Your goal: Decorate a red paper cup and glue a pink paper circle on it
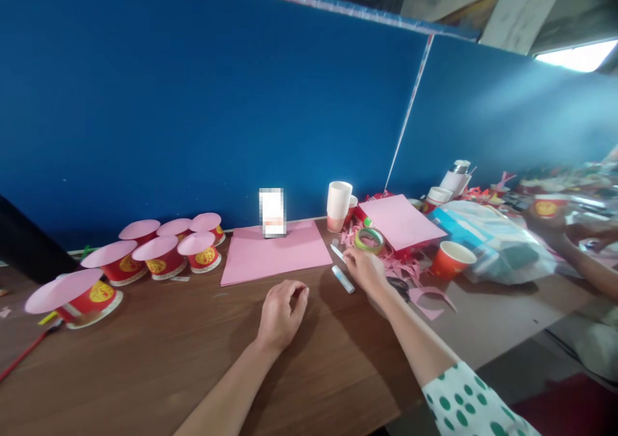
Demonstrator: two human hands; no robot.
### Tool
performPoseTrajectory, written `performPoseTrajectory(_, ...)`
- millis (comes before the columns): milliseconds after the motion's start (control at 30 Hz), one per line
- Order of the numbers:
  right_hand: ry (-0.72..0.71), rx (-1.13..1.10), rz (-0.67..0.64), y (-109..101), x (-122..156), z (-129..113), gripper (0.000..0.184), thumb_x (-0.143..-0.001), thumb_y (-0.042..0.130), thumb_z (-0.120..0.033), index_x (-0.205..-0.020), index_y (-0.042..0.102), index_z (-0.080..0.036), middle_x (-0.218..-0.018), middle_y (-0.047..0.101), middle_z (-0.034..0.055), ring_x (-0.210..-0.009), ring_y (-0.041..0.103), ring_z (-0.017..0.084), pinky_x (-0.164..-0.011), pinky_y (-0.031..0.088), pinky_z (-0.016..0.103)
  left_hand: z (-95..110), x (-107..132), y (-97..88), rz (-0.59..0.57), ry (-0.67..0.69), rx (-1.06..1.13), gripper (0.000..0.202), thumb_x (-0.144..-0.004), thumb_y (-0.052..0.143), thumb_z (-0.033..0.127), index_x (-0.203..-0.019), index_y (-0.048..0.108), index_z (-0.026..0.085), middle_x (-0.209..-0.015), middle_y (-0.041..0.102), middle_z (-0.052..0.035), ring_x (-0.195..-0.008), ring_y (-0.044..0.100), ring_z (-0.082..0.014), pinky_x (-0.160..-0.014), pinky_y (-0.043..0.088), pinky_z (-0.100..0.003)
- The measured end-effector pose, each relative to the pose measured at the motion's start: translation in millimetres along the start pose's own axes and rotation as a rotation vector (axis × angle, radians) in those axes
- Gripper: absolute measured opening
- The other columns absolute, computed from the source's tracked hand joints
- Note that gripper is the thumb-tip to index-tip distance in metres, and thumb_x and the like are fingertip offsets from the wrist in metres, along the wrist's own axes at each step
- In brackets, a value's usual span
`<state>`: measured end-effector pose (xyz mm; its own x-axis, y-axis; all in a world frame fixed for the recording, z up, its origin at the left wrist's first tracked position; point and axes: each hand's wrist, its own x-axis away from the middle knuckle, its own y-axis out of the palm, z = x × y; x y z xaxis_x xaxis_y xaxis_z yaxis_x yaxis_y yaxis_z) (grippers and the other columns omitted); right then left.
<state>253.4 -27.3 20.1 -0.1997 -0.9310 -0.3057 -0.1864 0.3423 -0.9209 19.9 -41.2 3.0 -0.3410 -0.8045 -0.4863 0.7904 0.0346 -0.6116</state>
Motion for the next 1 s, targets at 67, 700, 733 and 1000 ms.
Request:
performPoseTrajectory(67, 0.000, -0.005, 0.044, -1, 0, 4, 0.019, -0.086, 0.044, -0.027, -0.091, 0.062, -0.023, -0.087, 0.068, 0.0018, -0.077, 0.060, 0.016, -0.061, 0.034, 0.023, -1, 0, 0.3, -0.009, -0.001, 0.008, 0.016, -0.085, 0.046, 0.030, -0.083, 0.058, 0.020, -0.079, 0.063, -0.0017, -0.074, 0.057, -0.0152, -0.075, 0.042, -0.030)
performPoseTrajectory(700, -0.055, -0.085, -0.157, -16, 16, -7, 0.034, -0.081, 0.049, -0.054, -0.082, 0.060, -0.021, -0.077, 0.066, 0.0019, -0.070, 0.060, 0.016, -0.058, 0.033, 0.023, -4, 0, 0.0, -0.035, -0.087, 0.072, 0.017, -0.084, 0.046, 0.031, -0.081, 0.059, 0.020, -0.079, 0.063, -0.0018, -0.072, 0.058, -0.0150, -0.068, 0.045, -0.026)
performPoseTrajectory(733, -0.067, -0.067, -0.183, -16, 18, -9, 0.036, -0.078, 0.053, -0.056, -0.082, 0.060, -0.022, -0.076, 0.066, 0.0019, -0.070, 0.060, 0.016, -0.059, 0.033, 0.023, -4, -1, 0.1, -0.035, -0.082, 0.071, 0.018, -0.084, 0.046, 0.031, -0.081, 0.059, 0.020, -0.079, 0.063, -0.0020, -0.072, 0.058, -0.0153, -0.068, 0.045, -0.026)
performPoseTrajectory(1000, -0.073, -0.030, -0.192, -21, 19, -13, 0.025, -0.085, 0.046, -0.039, -0.094, 0.057, -0.018, -0.088, 0.065, 0.0070, -0.081, 0.061, 0.020, -0.065, 0.037, 0.026, -4, -1, 1.8, -0.010, -0.074, 0.073, 0.019, -0.084, 0.045, 0.031, -0.082, 0.060, 0.019, -0.079, 0.064, -0.0035, -0.071, 0.059, -0.0158, -0.066, 0.046, -0.027)
